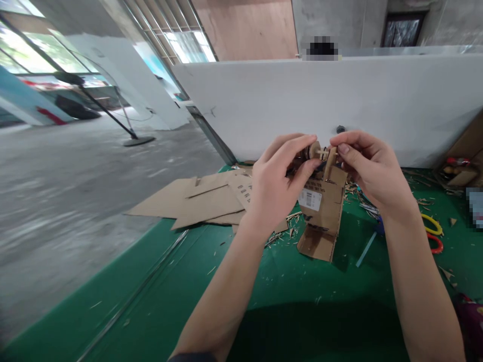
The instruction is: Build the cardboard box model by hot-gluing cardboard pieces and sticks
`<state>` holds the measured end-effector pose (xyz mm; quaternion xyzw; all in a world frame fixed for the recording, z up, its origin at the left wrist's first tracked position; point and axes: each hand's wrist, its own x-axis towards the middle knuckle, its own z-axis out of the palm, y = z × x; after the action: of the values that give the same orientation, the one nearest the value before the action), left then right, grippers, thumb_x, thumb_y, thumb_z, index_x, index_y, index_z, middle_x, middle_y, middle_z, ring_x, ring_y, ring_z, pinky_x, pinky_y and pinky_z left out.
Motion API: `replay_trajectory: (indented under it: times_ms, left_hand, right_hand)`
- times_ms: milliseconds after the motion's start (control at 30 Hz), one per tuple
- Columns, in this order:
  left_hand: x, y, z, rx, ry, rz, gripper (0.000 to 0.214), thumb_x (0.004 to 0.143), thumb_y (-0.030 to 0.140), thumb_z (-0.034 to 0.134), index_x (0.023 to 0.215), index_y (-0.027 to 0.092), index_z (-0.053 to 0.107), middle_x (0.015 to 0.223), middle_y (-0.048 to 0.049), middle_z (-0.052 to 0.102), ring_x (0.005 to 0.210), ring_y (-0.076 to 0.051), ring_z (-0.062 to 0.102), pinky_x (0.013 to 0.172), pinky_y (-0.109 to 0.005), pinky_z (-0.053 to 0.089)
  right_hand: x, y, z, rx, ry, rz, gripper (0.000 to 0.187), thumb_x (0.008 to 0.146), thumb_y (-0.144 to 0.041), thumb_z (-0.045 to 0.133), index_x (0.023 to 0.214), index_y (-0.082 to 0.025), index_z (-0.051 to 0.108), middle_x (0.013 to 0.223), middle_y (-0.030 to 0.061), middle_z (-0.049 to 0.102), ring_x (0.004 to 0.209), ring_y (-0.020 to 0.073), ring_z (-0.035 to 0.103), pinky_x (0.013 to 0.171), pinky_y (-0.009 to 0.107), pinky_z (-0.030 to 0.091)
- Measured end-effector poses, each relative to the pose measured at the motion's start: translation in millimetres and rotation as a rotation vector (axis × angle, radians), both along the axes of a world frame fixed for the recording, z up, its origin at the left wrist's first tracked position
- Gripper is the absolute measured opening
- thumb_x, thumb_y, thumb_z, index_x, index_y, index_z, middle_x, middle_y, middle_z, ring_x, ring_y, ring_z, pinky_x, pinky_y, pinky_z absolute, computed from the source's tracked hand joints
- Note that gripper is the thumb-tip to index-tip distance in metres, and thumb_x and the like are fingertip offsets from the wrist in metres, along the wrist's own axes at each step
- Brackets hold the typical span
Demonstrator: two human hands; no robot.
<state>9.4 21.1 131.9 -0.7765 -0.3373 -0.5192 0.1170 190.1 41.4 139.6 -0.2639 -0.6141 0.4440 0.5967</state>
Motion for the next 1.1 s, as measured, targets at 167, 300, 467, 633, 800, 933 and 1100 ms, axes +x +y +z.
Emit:
replay_trajectory:
  times_ms: [167, 300, 467, 633, 800, 933, 1100]
  left_hand:
    - [0.5, 0.4, -0.4, -0.004, -0.009, -0.016, 0.026, 0.099, 0.021, 0.051, 0.124, 0.024, 0.059, 0.119, -0.0094, 0.065, 0.111, -0.021, 0.064, 0.096, -0.036, 0.054]
    - [0.8, 0.3, -0.6, -0.005, -0.02, -0.026, 0.027, 0.099, 0.021, 0.052, 0.125, 0.023, 0.059, 0.12, -0.0095, 0.064, 0.112, -0.021, 0.063, 0.096, -0.035, 0.053]
    - [1.2, 0.0, -0.9, -0.009, -0.035, -0.038, 0.026, 0.099, 0.021, 0.052, 0.124, 0.023, 0.059, 0.121, -0.0091, 0.064, 0.111, -0.02, 0.064, 0.093, -0.033, 0.054]
    - [1.7, 0.9, -1.5, 0.017, -0.051, -0.034, 0.023, 0.099, 0.021, 0.053, 0.121, 0.023, 0.061, 0.118, -0.0085, 0.066, 0.108, -0.019, 0.065, 0.09, -0.033, 0.056]
    - [1.9, 1.6, -2.7, 0.022, -0.063, -0.037, 0.022, 0.099, 0.022, 0.054, 0.119, 0.023, 0.061, 0.118, -0.0084, 0.066, 0.108, -0.019, 0.065, 0.09, -0.032, 0.056]
    - [2.1, 1.8, -4.3, -0.014, -0.081, -0.047, 0.026, 0.098, 0.021, 0.054, 0.122, 0.025, 0.06, 0.12, -0.008, 0.065, 0.109, -0.02, 0.064, 0.091, -0.034, 0.056]
    - [0.4, 1.0, -2.8, -0.016, -0.057, -0.048, 0.026, 0.099, 0.021, 0.052, 0.124, 0.024, 0.06, 0.122, -0.0076, 0.064, 0.112, -0.02, 0.064, 0.095, -0.036, 0.055]
  right_hand:
    - [-5.2, -2.9, 1.9, 0.027, 0.045, -0.027, 0.003, 0.082, -0.029, 0.074, 0.085, -0.028, 0.074, 0.084, -0.0022, 0.071, 0.072, 0.01, 0.062, 0.064, 0.021, 0.054]
    - [-6.6, -4.1, 1.2, 0.121, -0.119, -0.192, 0.01, 0.086, -0.037, 0.069, 0.092, -0.029, 0.072, 0.095, 0.0004, 0.072, 0.087, 0.0163, 0.067, 0.074, 0.029, 0.058]
    - [-6.5, -5.3, 0.0, 0.176, -0.195, -0.241, 0.012, 0.091, -0.037, 0.063, 0.097, -0.028, 0.07, 0.099, 0.0012, 0.073, 0.093, 0.0182, 0.069, 0.081, 0.032, 0.059]
    - [-5.9, -5.6, 0.8, 0.145, -0.168, -0.2, 0.01, 0.089, -0.034, 0.065, 0.094, -0.029, 0.073, 0.096, 0.0005, 0.073, 0.091, 0.0173, 0.07, 0.081, 0.031, 0.059]
    - [-6.0, -8.3, 2.6, 0.152, -0.188, -0.216, 0.016, 0.092, -0.036, 0.062, 0.095, -0.028, 0.075, 0.097, 0.0019, 0.074, 0.093, 0.0183, 0.07, 0.082, 0.032, 0.059]
    - [-5.9, -16.4, 5.5, 0.175, -0.233, -0.23, 0.017, 0.091, -0.038, 0.065, 0.099, -0.028, 0.075, 0.095, 0.002, 0.073, 0.09, 0.0184, 0.07, 0.079, 0.033, 0.06]
    - [-5.8, -24.0, 8.0, 0.257, -0.394, -0.3, 0.023, 0.086, -0.034, 0.072, 0.108, -0.028, 0.074, 0.098, 0.0021, 0.074, 0.085, 0.0194, 0.069, 0.075, 0.035, 0.061]
